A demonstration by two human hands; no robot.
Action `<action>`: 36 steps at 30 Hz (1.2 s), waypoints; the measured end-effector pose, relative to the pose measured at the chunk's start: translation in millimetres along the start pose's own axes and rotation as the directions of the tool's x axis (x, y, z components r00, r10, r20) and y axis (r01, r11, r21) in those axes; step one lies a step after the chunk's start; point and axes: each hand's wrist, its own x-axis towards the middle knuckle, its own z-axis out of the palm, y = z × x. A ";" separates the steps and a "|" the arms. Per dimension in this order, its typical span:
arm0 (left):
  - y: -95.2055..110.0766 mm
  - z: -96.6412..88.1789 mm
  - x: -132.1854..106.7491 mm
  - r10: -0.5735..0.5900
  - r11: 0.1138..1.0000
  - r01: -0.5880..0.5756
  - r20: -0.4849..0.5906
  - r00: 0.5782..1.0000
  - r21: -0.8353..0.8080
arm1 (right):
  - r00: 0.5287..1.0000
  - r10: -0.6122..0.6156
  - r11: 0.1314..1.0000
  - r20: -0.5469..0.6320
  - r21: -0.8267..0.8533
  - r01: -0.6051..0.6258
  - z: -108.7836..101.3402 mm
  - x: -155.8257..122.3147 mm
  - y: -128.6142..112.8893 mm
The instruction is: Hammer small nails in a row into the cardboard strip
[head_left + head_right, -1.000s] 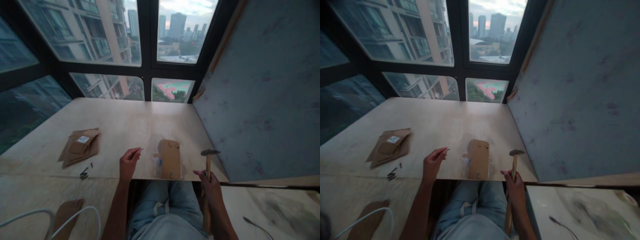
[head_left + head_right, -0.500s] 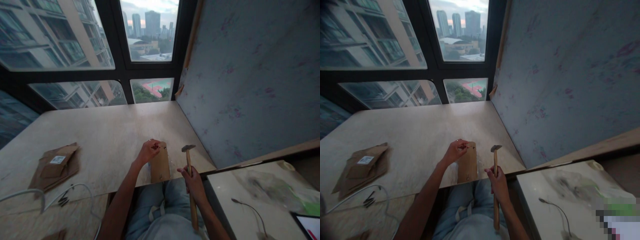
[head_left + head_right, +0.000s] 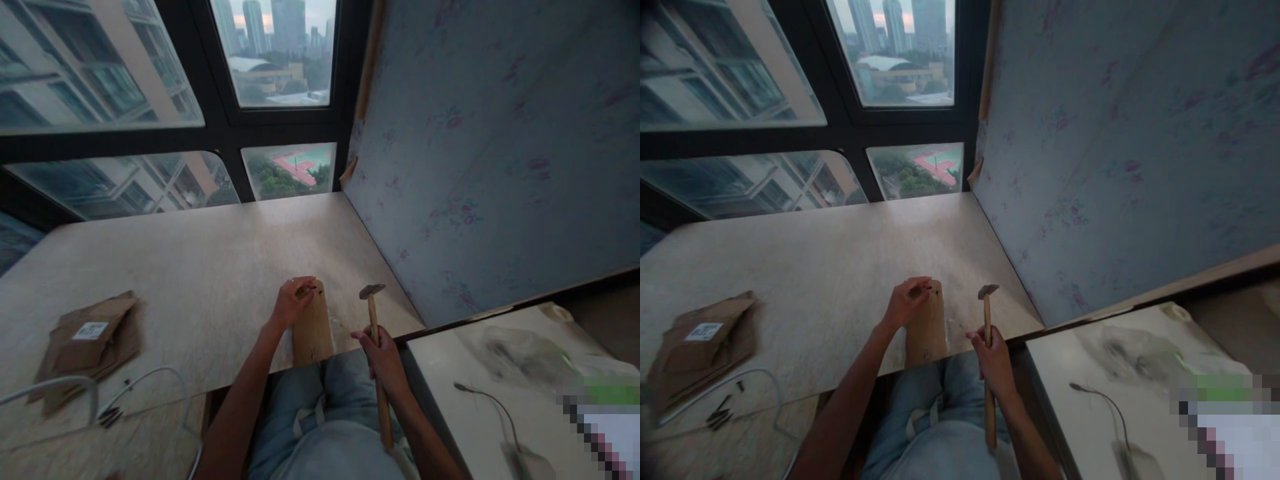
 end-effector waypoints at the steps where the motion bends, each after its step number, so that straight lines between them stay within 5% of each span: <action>1: -1.1 0.0 -0.2 0.011 0.999 -0.011 0.007 1.000 0.035 | 1.000 0.004 1.000 -0.003 0.001 -0.004 -0.4 0.7 0.8; 7: -5.2 2.5 -2.3 0.014 0.989 -0.026 0.086 0.996 0.148 | 0.999 0.028 1.000 -0.022 -0.008 -0.028 -1.0 5.1 3.6; 36: -9.1 10.6 -8.9 0.113 0.969 -0.134 0.111 0.987 0.209 | 0.999 0.011 1.000 0.037 0.000 -0.011 10.2 3.9 -6.6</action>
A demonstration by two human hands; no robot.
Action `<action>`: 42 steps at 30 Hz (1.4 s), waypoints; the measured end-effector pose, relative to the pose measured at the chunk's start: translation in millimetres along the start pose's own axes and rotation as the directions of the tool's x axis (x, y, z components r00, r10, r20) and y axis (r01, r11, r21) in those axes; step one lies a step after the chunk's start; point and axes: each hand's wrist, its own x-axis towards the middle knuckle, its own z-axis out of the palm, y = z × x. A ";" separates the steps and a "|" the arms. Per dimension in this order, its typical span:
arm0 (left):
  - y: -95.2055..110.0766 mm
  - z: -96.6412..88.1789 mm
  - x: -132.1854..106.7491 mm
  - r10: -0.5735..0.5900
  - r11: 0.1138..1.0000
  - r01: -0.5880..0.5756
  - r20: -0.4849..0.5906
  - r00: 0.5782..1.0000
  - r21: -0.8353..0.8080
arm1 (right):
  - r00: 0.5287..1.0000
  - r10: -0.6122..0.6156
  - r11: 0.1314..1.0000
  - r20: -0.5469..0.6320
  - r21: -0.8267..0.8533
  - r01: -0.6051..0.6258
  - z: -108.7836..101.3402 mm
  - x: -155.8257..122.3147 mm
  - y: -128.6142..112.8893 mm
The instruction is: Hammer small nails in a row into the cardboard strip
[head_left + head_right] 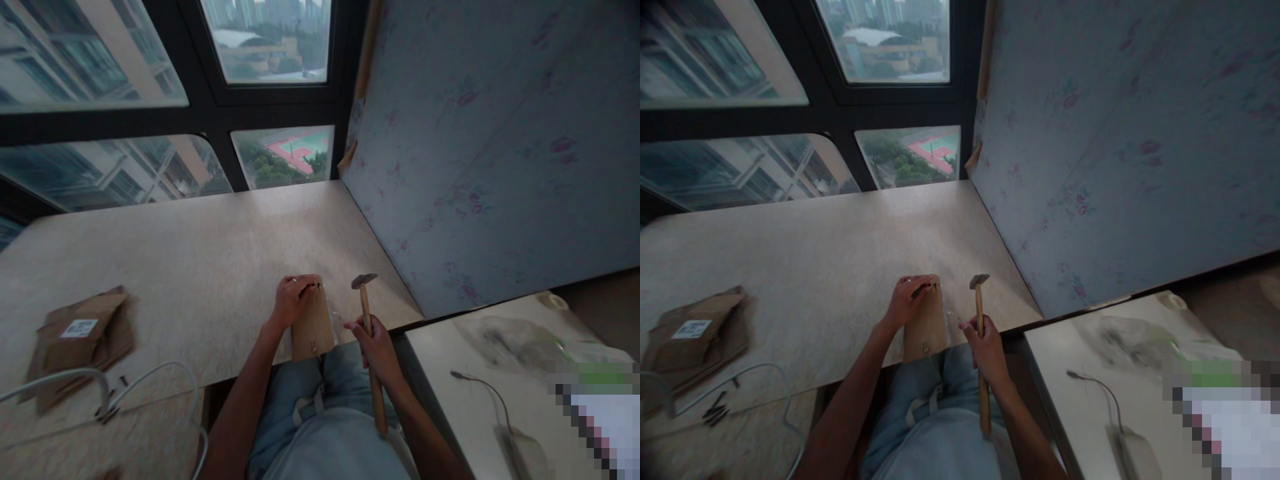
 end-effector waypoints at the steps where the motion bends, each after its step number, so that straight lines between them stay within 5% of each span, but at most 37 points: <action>1: 0.2 -0.2 0.0 0.014 1.000 -0.014 -0.003 1.000 -0.001 | 1.000 0.002 1.000 0.000 0.000 -0.002 0.1 -0.8 -1.4; 7: 0.1 0.2 0.3 0.075 0.997 -0.075 -0.023 0.997 0.011 | 1.000 0.011 1.000 -0.003 -0.004 -0.011 -0.2 -4.0 -4.1; 16: 0.0 2.6 1.2 -0.001 0.999 0.003 -0.047 0.999 0.032 | 1.000 0.004 1.000 0.015 0.000 -0.004 -0.5 -2.9 -2.1; 28: -2.7 2.3 1.0 0.095 0.995 -0.093 -0.083 0.992 0.027 | 0.999 -0.023 1.000 0.030 -0.006 0.023 -3.2 -2.2 -5.5; 36: -2.8 5.4 -0.2 0.083 0.996 -0.080 -0.116 0.990 0.032 | 0.932 -0.139 0.990 0.336 0.042 0.133 -22.8 1.3 -41.6; 42: -5.8 9.1 -0.1 0.015 0.999 -0.010 -0.115 0.993 0.043 | 0.855 -0.153 0.966 0.495 -0.107 0.235 -17.7 9.2 -61.6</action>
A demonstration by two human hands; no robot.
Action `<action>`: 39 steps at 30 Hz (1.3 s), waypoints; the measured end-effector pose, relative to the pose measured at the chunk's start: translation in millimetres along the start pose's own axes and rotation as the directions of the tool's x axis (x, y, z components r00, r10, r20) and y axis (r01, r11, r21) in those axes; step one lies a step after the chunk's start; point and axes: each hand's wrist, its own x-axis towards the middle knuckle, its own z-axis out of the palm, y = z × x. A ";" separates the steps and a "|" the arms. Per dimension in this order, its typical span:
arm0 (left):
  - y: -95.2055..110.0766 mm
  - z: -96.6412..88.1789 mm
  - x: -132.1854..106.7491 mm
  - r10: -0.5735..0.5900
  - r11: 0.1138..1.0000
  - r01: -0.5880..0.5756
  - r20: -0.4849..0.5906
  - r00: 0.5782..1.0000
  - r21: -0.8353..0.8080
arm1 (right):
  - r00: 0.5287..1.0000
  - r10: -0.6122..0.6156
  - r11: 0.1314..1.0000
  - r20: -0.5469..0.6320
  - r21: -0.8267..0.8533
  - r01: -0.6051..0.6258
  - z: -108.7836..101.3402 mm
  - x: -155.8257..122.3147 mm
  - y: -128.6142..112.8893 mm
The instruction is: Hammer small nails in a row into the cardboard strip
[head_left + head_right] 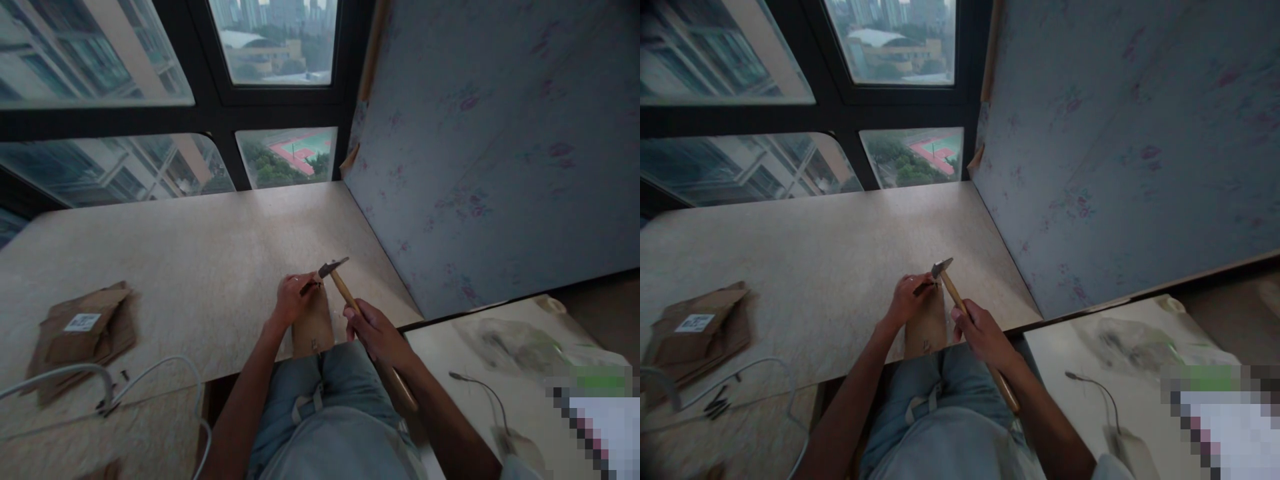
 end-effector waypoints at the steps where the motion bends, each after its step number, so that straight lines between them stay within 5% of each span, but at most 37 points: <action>1: -0.1 0.4 0.1 -0.009 1.000 0.009 0.003 1.000 0.001 | 1.000 0.005 0.999 0.011 -0.045 -0.004 1.1 3.3 0.0; 21: 9.8 -1.8 1.5 -0.091 0.995 0.089 0.051 0.995 0.040 | 0.995 -0.095 0.959 0.000 -0.268 0.092 1.8 16.7 4.5; 25: 9.6 -1.7 0.8 -0.115 0.992 0.114 0.032 0.993 0.052 | 0.999 -0.036 0.942 0.017 -0.333 0.039 4.6 18.2 8.6; 39: 7.4 -0.7 -0.6 -0.077 0.997 0.077 0.005 0.997 -0.031 | 0.997 -0.001 0.983 -0.078 -0.183 -0.013 8.8 13.0 24.6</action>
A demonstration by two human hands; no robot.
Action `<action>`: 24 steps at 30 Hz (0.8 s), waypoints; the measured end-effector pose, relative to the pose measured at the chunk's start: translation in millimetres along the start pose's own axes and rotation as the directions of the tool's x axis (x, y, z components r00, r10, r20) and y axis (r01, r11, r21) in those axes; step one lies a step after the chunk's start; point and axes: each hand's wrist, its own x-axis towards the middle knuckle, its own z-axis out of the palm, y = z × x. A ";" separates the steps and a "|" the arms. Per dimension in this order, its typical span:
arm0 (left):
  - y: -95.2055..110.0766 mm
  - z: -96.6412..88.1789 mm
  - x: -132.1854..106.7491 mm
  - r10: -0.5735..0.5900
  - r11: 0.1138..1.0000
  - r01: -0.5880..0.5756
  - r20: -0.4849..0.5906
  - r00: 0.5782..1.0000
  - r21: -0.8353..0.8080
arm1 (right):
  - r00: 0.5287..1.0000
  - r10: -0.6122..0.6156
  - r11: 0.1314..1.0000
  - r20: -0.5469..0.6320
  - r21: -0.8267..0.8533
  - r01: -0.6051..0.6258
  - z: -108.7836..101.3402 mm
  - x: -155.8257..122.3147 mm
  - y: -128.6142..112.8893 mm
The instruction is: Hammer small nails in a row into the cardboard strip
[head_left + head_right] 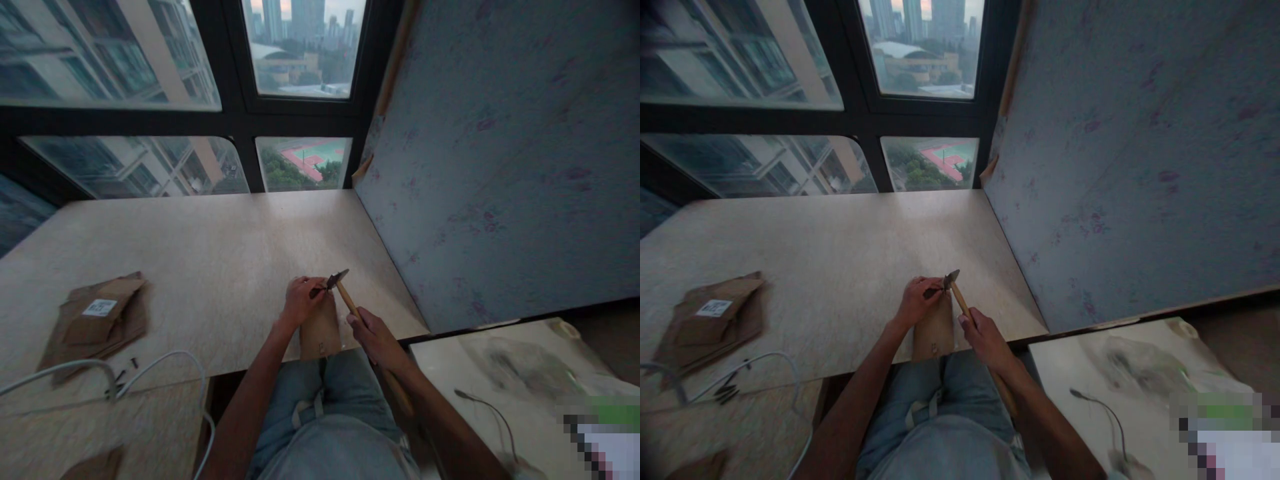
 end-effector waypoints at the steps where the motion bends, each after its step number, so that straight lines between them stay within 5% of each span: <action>1: -0.3 0.2 0.0 -0.004 1.000 0.004 0.004 1.000 0.000 | 1.000 -0.006 1.000 0.002 -0.002 0.006 0.6 -0.8 0.8; 10: -0.3 1.0 0.9 -0.040 0.998 0.039 0.012 0.999 0.057 | 0.998 -0.060 0.995 0.032 -0.072 0.062 -1.4 2.2 -2.6; 24: 2.3 -3.0 -0.8 -0.020 0.999 0.020 0.009 1.000 -0.029 | 0.992 0.117 0.938 -0.036 0.332 -0.099 1.5 -14.1 0.9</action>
